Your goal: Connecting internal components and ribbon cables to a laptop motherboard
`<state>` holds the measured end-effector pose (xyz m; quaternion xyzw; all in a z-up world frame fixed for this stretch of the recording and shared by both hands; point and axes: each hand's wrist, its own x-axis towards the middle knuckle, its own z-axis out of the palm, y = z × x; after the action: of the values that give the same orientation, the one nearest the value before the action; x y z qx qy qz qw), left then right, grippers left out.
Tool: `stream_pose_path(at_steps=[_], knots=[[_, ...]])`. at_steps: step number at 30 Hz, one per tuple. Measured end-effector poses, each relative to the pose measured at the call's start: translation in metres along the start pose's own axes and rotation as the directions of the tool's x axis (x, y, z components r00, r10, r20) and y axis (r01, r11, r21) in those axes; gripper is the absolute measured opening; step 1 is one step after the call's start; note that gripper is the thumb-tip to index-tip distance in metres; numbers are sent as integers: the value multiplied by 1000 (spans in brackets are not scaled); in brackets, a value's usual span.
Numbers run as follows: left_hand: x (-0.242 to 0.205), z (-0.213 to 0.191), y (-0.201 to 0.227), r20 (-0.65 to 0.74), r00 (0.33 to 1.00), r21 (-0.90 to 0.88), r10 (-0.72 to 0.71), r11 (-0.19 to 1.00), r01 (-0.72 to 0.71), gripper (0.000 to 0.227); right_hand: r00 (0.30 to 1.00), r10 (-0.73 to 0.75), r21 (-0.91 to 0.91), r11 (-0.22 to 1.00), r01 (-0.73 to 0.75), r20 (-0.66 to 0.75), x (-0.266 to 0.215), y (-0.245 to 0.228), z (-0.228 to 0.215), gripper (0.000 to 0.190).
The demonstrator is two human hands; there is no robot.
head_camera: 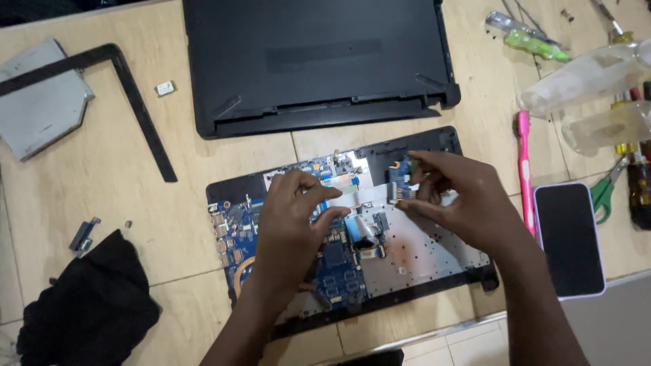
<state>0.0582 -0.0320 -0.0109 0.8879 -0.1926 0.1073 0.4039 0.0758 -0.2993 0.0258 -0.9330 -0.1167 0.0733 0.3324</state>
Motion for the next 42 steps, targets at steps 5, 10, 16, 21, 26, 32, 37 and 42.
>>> stream_pose_path(at_steps=[5, 10, 16, 21, 26, 32, 37, 42], knots=[[3, -3, 2, 37, 994, -51, -106, 993, 107, 29, 996, 41, 76, 996, -47, 83, 12, -21, 17, 77], [24, -33, 20, 139, 959, -301, -247, 912, 278, 35, 996, -80, 141, 987, 74, 36, 15, -44, 21, 74], [37, -41, 14, 319, 830, -451, -458, 697, 558, 34, 973, -162, 169, 967, 189, -163, 11, -64, 40, 61], [37, -39, -12, 320, 916, -243, -241, 914, 326, 29, 945, -286, -57, 958, 280, -158, 6, -65, 36, 52], [45, -44, 3, 436, 852, -228, -290, 881, 416, 25, 920, -359, -83, 933, 351, -156, -3, -57, 48, 47], [8, -30, 5, 289, 915, -317, -282, 874, 369, 29, 928, -225, -110, 974, 201, -297, -20, -52, 45, 37], [-24, -33, 24, 396, 906, -176, -150, 956, 235, 50, 923, -119, -127, 989, 78, -365, -36, -37, 50, 29], [-27, -26, 25, 324, 941, -78, -100, 988, 132, 41, 919, -107, -192, 981, 35, -380, -38, -13, 63, 31]])
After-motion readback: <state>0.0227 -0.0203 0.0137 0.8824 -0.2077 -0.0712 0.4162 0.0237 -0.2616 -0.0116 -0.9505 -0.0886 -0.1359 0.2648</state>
